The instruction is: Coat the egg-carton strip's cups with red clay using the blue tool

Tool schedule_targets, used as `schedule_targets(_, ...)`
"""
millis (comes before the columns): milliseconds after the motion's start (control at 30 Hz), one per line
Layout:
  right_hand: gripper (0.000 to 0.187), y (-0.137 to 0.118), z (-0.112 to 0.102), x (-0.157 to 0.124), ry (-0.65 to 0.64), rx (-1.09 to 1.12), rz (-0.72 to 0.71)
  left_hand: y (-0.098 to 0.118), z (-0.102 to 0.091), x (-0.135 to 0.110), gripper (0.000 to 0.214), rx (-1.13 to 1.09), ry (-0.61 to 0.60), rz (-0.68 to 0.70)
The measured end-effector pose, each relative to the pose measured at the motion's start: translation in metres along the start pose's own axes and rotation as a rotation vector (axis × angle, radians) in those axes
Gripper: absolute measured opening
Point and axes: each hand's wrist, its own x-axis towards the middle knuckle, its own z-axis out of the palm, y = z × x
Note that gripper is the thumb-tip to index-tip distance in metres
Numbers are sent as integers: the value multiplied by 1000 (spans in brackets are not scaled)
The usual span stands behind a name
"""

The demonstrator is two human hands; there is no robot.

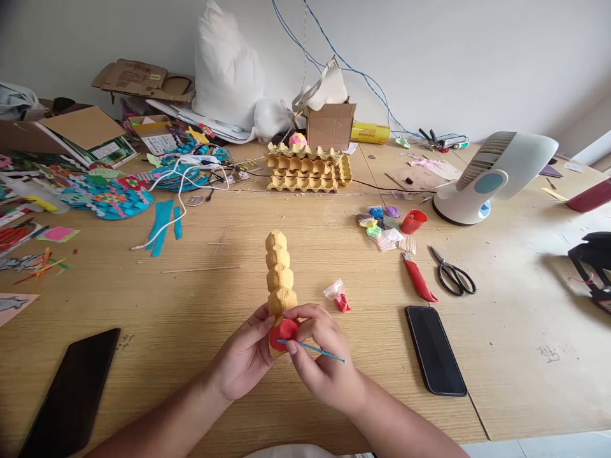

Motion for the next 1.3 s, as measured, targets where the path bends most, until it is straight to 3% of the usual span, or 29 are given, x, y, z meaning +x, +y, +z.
schedule_targets(1300,19,8,2,-5,9,-50,-27,-1,-4,3,21,-62,-5,-30)
